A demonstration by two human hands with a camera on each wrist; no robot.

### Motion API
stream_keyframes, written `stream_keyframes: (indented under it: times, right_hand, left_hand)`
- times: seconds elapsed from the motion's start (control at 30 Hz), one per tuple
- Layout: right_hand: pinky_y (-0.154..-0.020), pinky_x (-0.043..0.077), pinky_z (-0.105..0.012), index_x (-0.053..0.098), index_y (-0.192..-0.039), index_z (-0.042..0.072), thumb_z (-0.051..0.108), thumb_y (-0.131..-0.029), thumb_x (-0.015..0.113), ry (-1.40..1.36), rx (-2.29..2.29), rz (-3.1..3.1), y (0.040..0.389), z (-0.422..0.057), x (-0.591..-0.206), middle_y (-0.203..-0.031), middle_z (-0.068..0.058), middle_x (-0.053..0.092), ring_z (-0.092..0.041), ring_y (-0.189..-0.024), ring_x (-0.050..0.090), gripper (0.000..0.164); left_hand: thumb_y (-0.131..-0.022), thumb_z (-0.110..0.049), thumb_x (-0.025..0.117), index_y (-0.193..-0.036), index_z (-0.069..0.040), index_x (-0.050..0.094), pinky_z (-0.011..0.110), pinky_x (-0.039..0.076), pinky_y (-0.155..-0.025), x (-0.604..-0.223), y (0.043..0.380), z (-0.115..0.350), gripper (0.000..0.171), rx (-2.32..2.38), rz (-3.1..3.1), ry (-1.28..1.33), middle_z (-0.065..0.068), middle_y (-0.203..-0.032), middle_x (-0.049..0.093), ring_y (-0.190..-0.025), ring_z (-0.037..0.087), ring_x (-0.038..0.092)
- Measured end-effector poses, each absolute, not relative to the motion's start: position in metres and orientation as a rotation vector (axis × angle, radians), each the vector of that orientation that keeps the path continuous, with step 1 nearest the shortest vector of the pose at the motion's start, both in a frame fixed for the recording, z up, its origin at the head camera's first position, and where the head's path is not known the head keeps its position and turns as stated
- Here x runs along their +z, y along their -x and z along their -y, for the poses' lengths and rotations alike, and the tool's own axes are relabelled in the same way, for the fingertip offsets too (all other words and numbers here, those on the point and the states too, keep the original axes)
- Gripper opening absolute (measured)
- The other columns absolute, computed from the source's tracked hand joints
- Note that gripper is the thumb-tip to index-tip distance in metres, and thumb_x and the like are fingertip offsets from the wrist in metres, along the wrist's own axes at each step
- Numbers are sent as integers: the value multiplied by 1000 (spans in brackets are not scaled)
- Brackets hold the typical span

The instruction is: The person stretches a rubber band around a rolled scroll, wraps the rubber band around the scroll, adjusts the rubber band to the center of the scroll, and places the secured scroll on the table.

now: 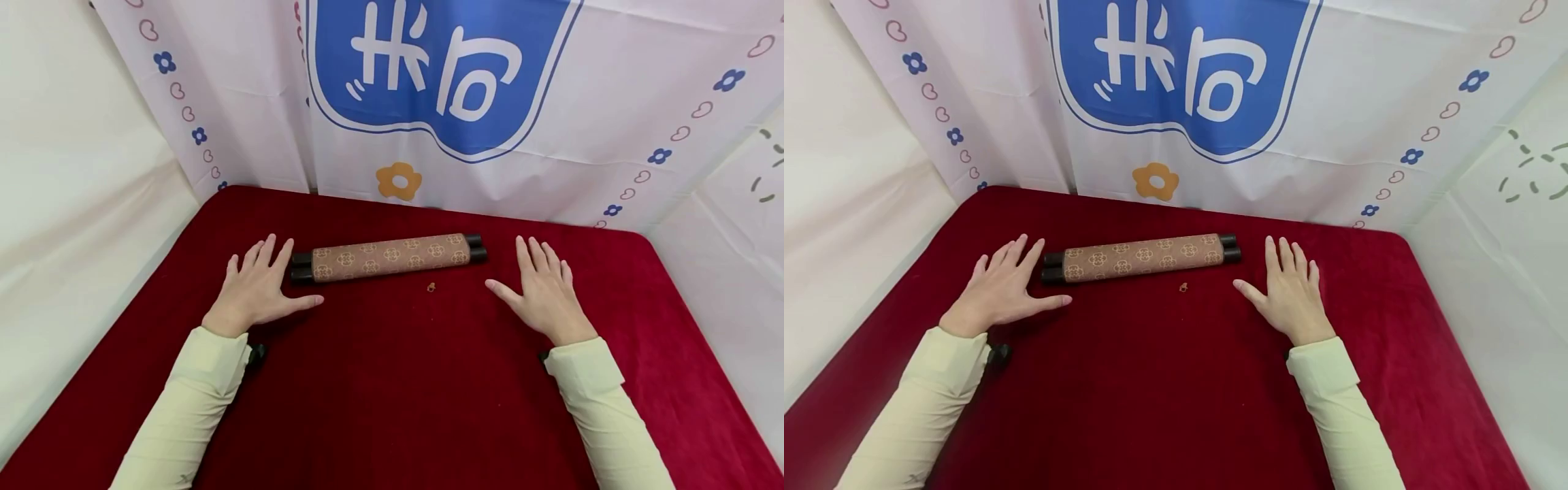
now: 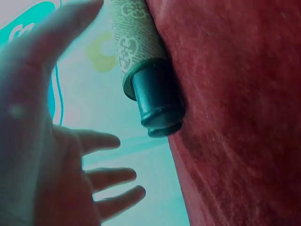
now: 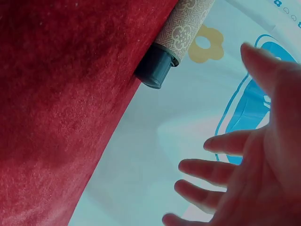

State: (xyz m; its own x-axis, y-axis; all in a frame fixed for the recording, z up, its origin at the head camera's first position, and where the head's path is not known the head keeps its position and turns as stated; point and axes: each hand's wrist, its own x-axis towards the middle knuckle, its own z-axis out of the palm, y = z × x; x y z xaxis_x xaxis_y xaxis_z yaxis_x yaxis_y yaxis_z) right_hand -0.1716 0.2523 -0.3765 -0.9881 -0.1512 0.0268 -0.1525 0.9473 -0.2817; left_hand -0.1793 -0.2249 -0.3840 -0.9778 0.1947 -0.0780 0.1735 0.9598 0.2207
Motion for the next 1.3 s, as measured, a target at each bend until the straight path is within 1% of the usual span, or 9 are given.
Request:
stream_keyframes:
  times: [0.13, 0.23, 0.33, 0.43, 0.6, 0.73, 0.83, 1.03, 1.3]
  right_hand:
    - [-122, 19, -75, 15, -168, 3, 56, -102, 60, -265, 478, 3038, 171, -252, -377, -170, -29, 21, -53, -156, 17, 96]
    - [-117, 28, -75, 22, -167, 3, 51, -102, 63, -265, 483, 3000, 170, -251, -377, -166, -29, 28, -52, -150, 26, 91]
    - [-111, 38, -72, 30, -165, 2, 46, -101, 66, -269, 459, 2966, 169, -250, -376, -159, -29, 37, -52, -141, 38, 85]
    - [-103, 46, -66, 37, -161, 1, 43, -101, 68, -286, 424, 2937, 169, -248, -376, -149, -30, 47, -51, -130, 48, 80]
    - [-93, 55, -60, 46, -155, 2, 42, -100, 70, -309, 397, 2923, 170, -242, -375, -134, -26, 57, -44, -118, 57, 71]
    - [-80, 59, -55, 57, -146, 4, 40, -99, 73, -335, 422, 2904, 169, -238, -372, -118, -19, 67, -33, -102, 66, 62]
    - [-73, 59, -53, 66, -133, 3, 38, -97, 75, -368, 469, 2894, 169, -234, -369, -106, -15, 71, -28, -91, 68, 51]
    - [-78, 59, -48, 75, -109, 1, 30, -95, 79, -419, 564, 2940, 174, -226, -365, -97, -12, 72, -27, -89, 70, 33]
    - [-79, 61, -42, 76, -103, -2, 19, -92, 83, -568, 618, 2969, 181, -205, -365, -92, -13, 74, -26, -85, 72, 24]
  left_hand:
    - [-87, -73, 67, -164, -1, 31, 74, 31, -116, -384, 180, 225, 111, 330, -3128, -350, 31, -166, 33, -149, 52, 35]
    - [-89, -63, 72, -156, 1, 44, 69, 45, -104, -383, 180, 224, 97, 337, -3207, -393, 29, -153, 47, -136, 51, 49]
    - [-89, -54, 75, -147, 0, 53, 65, 51, -91, -382, 181, 222, 82, 364, -3259, -436, 27, -140, 56, -123, 48, 56]
    - [-91, -47, 75, -140, -1, 59, 62, 53, -84, -381, 181, 220, 69, 404, -3272, -459, 25, -134, 60, -114, 44, 59]
    - [-94, -37, 74, -133, -2, 64, 61, 54, -85, -382, 181, 217, 53, 457, -3259, -483, 22, -130, 63, -110, 41, 61]
    - [-96, -33, 72, -132, -2, 66, 62, 55, -88, -380, 180, 210, 49, 470, -3240, -526, 20, -131, 65, -116, 42, 63]
    - [-96, -32, 71, -132, 0, 66, 61, 56, -89, -378, 179, 205, 49, 452, -3224, -544, 20, -132, 66, -119, 42, 63]
    - [-98, -32, 70, -132, 5, 66, 56, 58, -86, -374, 180, 192, 50, 376, -3199, -609, 21, -128, 68, -116, 41, 64]
    - [-97, -31, 73, -129, 2, 69, 52, 58, -86, -374, 185, 164, 46, 362, -3153, -748, 18, -123, 70, -111, 37, 66]
